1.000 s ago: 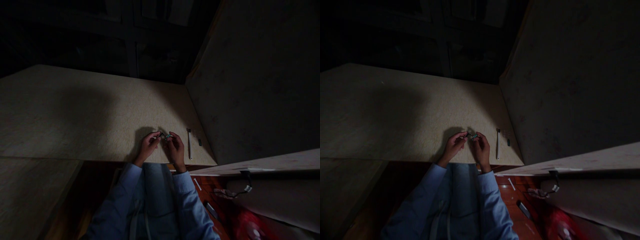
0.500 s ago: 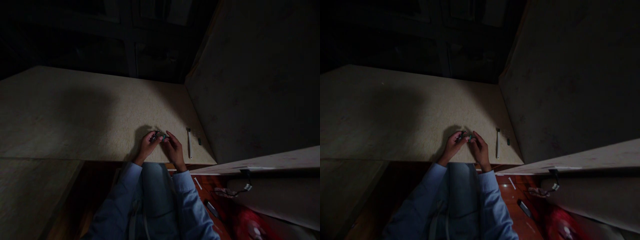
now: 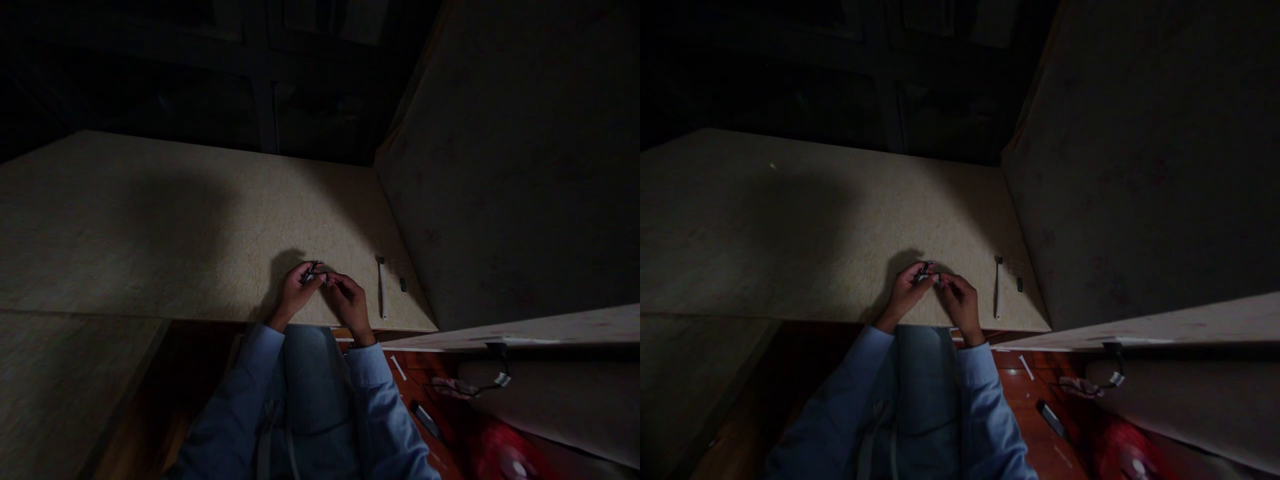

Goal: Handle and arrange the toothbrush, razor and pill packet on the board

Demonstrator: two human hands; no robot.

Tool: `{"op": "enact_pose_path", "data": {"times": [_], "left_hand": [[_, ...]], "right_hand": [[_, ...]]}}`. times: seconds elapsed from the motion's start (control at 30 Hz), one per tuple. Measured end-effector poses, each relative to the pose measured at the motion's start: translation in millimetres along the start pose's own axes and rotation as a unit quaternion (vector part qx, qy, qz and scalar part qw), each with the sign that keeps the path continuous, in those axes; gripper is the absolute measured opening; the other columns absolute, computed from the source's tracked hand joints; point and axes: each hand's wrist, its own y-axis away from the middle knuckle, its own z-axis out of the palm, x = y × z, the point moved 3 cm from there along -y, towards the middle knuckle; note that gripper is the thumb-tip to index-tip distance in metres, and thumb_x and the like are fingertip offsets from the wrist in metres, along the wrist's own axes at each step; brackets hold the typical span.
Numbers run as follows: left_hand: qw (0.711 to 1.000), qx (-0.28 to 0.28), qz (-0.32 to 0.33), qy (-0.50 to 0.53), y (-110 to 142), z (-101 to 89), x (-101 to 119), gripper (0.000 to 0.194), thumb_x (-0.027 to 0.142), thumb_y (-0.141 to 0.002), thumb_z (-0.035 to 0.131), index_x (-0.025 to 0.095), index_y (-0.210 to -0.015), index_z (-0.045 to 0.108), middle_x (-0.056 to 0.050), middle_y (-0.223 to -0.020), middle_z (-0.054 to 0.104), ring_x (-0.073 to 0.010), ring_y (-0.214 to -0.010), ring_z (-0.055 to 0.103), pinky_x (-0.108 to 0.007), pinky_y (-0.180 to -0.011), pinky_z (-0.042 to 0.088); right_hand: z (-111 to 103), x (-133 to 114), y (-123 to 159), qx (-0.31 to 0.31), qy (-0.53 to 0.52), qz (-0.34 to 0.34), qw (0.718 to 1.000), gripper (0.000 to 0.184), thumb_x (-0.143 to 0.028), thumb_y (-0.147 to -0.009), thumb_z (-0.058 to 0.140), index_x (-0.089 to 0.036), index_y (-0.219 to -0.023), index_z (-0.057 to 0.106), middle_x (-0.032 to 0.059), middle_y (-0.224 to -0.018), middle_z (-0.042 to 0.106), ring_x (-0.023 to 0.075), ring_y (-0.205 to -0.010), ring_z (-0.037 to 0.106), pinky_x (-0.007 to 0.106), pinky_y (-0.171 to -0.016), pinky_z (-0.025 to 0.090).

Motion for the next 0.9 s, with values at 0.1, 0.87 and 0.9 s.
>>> {"op": "enact_pose_path", "data": {"times": [0.1, 0.87, 0.9], "left_hand": [[1.000, 0.011, -0.005, -0.002, 1, -1.2, 2, 0.034, 0.037, -0.075, 0.074, 0.017, -0.102, 0.071, -0.009, -0.099, 0.077, -0.0223, -0.092, 0.071, -0.032, -0.080, 0.056], [0.988, 0.147, -0.021, 0.044, 11, -7.0, 6, 0.035, 0.046, -0.068, 0.080, 0.016, -0.084, 0.071, 0.000, -0.070, 0.068, -0.0082, -0.049, 0.050, -0.019, -0.040, 0.035], [0.987, 0.151, -0.020, 0.046, 12, -7.1, 5, 0.035, 0.046, -0.068, 0.080, 0.016, -0.084, 0.071, 0.000, -0.070, 0.068, -0.0087, -0.050, 0.052, -0.018, -0.041, 0.036]], "right_hand": [[-1, 2, 0, 0.014, -0.005, 0.002, 1.000, 0.022, -0.035, -0.085, 0.070, -0.024, -0.102, 0.078, 0.0065, -0.104, 0.079, 0.0235, -0.097, 0.071, 0.041, -0.092, 0.053], [6, 0, -2, 0.008, 0.059, 0.041, 0.997, 0.032, -0.048, -0.086, 0.068, -0.024, -0.103, 0.081, 0.0050, -0.107, 0.080, 0.0282, -0.102, 0.074, 0.042, -0.094, 0.056], [7, 1, -2, 0.006, 0.059, 0.043, 0.997, 0.033, -0.049, -0.086, 0.069, -0.024, -0.103, 0.081, 0.0048, -0.107, 0.080, 0.0283, -0.102, 0.074, 0.042, -0.094, 0.056]]}}
